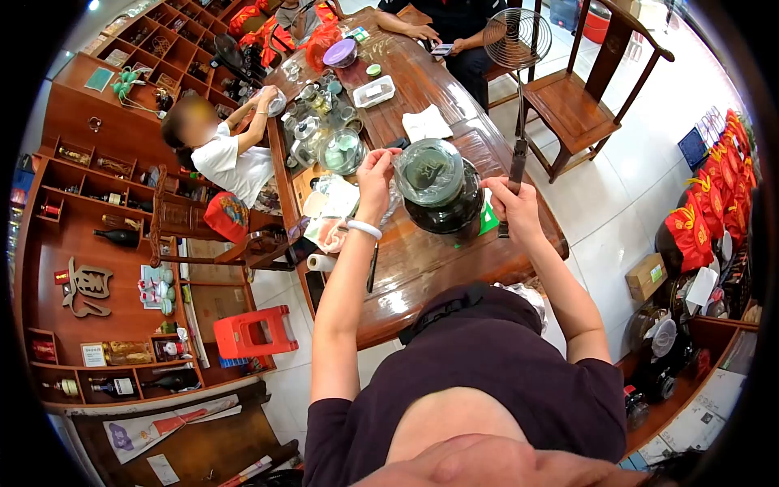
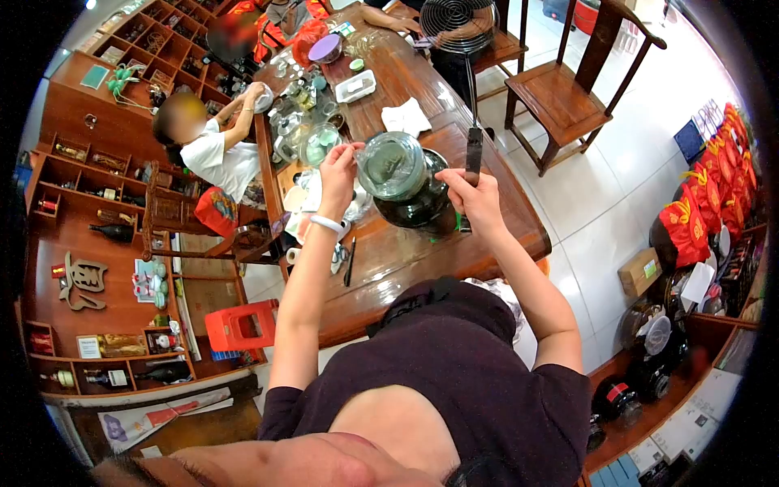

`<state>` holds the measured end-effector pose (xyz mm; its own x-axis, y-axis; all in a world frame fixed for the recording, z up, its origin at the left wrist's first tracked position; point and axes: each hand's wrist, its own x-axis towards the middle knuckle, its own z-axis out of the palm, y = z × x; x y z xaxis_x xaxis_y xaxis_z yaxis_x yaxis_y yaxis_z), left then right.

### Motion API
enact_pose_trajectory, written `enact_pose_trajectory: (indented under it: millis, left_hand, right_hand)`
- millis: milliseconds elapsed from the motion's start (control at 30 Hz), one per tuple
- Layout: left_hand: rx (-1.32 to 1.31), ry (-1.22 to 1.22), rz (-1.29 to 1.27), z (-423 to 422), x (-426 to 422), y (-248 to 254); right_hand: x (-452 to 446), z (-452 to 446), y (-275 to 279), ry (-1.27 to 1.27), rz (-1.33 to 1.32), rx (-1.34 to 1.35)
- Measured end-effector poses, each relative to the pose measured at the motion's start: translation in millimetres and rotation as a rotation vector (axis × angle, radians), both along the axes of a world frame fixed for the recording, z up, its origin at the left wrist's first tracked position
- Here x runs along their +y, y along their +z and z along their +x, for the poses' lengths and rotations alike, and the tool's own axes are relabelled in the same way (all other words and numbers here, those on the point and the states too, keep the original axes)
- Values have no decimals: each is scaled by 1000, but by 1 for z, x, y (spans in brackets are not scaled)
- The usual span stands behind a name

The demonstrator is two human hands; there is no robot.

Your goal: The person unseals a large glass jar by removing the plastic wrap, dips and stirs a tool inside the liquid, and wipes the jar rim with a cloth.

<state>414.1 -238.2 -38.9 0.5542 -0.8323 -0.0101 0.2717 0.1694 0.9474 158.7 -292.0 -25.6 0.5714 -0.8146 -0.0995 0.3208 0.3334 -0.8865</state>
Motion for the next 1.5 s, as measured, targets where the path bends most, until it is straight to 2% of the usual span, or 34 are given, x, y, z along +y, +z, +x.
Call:
enact_pose_trajectory:
  millis: [133, 300, 433, 533, 700, 833, 900, 967, 1100, 1167, 1200, 1333, 1467, 1500]
  left_hand:
    - [203, -40, -131, 5, 6, -15]
    - [274, -56, -269, 1, 10, -14]
    - [161, 86, -323, 1, 18, -26]
    - [72, 318, -297, -10, 28, -22]
    - [-98, 444, -260, -26, 60, -35]
    - [-320, 382, -95, -72, 108, -29]
    - [-474, 337, -133, -100, 123, -29]
    - [-623, 186, -72, -120, 138, -30]
    - [-937, -101, -332, -141, 124, -3]
    - [-969, -287, -287, -153, 125, 11]
    - [-986, -396, -276, -155, 126, 15]
    - [-1153, -484, -269, -148, 118, 38]
    - [-1297, -357, -307, -111, 72, 63]
    - [-1307, -336, -313, -100, 54, 70]
  right_hand:
    - [-1, 7, -3, 3, 0, 8]
    - [3, 15, -8, 35, 23, 39]
    - [6, 18, -10, 42, 5, 60]
    - [8, 21, -12, 52, -19, 74]
    - [21, 31, -14, 90, -39, 95]
    - [42, 35, -22, 148, -63, 182]
    - [55, 35, -18, 162, -39, 229]
    - [66, 34, -18, 170, -58, 227]
    - [77, 23, -23, 115, -185, 224]
    - [72, 9, -19, 65, -184, 337]
    - [69, 2, -20, 11, -115, 285]
    - [43, -28, -19, -72, -192, 374]
    - [9, -38, -20, -91, -303, 395]
    - [4, -41, -6, -44, -295, 420]
